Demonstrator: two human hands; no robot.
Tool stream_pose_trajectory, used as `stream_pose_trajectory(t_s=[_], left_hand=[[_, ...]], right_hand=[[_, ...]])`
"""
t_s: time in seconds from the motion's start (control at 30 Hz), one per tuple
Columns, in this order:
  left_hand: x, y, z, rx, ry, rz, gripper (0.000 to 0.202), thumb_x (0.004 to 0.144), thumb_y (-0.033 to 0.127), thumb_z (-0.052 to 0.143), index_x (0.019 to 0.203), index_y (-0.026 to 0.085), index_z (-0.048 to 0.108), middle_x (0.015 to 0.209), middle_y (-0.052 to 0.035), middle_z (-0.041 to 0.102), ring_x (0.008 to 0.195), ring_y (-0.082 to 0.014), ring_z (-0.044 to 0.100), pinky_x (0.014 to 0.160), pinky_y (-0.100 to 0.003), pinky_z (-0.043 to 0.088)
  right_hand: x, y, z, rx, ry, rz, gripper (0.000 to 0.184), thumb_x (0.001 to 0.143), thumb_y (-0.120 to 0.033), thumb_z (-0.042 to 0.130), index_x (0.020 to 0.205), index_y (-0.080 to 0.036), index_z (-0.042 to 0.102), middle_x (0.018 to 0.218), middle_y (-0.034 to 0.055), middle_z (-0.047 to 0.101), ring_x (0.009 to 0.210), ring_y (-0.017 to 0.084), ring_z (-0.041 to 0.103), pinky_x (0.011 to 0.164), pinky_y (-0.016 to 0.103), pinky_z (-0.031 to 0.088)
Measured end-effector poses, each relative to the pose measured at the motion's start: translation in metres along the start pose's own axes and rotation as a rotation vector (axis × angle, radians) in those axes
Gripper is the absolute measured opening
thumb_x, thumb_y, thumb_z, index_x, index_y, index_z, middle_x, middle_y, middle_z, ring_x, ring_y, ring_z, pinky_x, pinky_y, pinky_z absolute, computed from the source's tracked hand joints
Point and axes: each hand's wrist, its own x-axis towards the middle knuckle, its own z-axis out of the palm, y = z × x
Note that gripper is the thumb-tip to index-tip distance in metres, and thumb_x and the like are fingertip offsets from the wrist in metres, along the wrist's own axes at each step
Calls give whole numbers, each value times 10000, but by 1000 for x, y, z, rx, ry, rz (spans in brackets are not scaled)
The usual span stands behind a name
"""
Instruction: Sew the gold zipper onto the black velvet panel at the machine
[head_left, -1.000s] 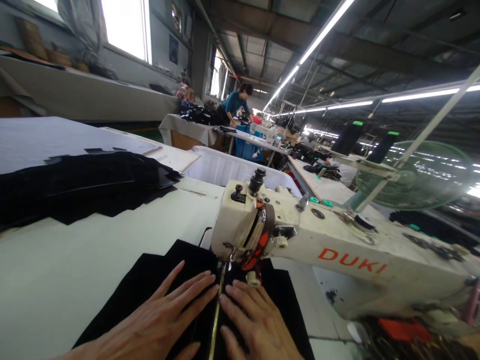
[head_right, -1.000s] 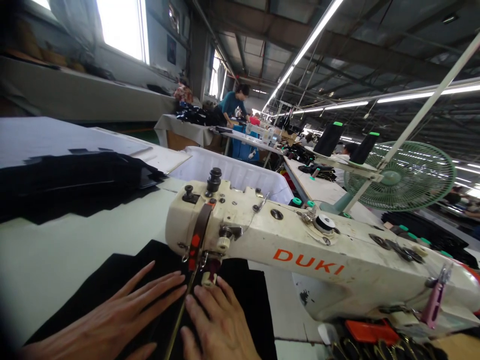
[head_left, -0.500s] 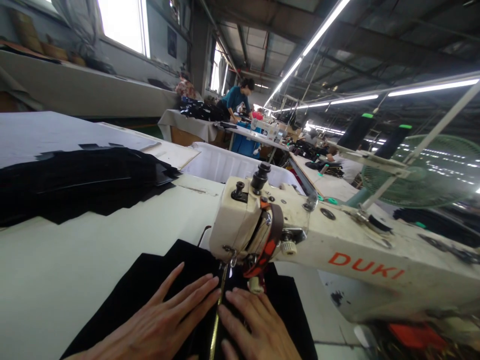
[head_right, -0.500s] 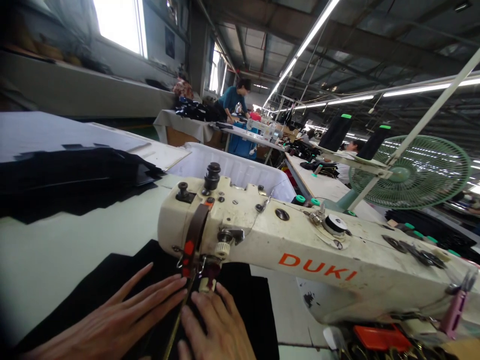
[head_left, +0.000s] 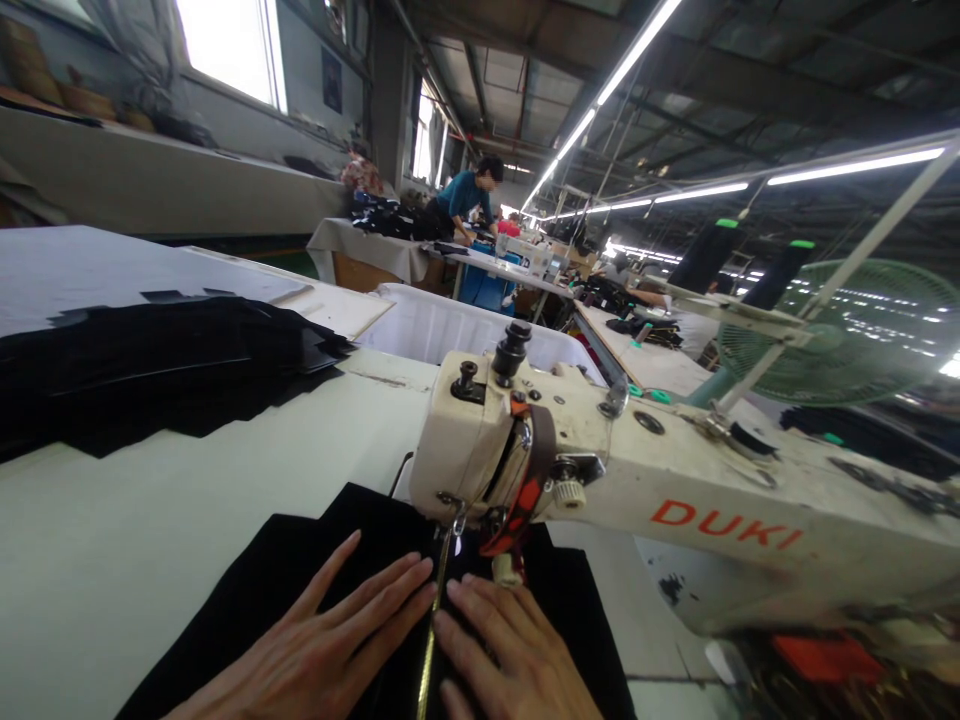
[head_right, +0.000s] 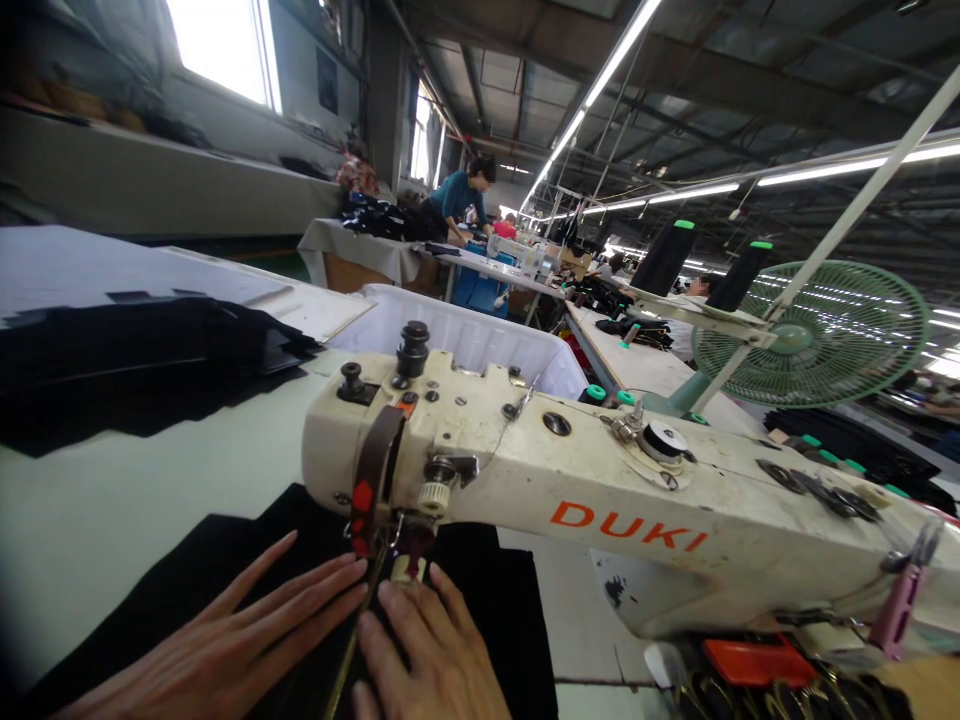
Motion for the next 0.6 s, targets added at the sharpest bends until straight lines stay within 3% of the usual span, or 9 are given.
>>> stream_pose_trajectory(t_s=[0.2,0.33,0.47,0.6], left_hand=[[2,0,-4,-32,2,-6,745,926,315,548,1595,172,255,1571,-74,403,1394,-231,476,1248,-431,141],[4,1,-8,-86,-17,-23,783,901,290,570,1602,207,232,1565,-58,411,1380,-240,492,1232,-453,227],[4,1,-8,-61,-38,-19,796,888,295,559,1602,186,224,1573,-72,392,1395,-242,474,1222,-483,223],[3,2,-9,-55,-43,-10,774,916,312,549,1604,199,214,1580,-73,380,1407,-244,457,1212,-503,234]], right_hand=[[-1,-9,10,31,125,136,331,1030,-400,472,1116,-191,714,1102,1,758,1022,170,725,1057,305,497],[3,-5,4,-9,43,92,327,1007,-305,441,1168,-161,687,1139,26,748,1031,181,723,987,314,555],[5,0,-2,-49,-13,36,367,899,-175,455,1197,-141,666,1200,42,727,1073,190,709,944,312,586],[3,1,0,-68,-33,18,439,814,-141,469,1210,-139,659,1227,47,716,1079,203,708,926,324,598]])
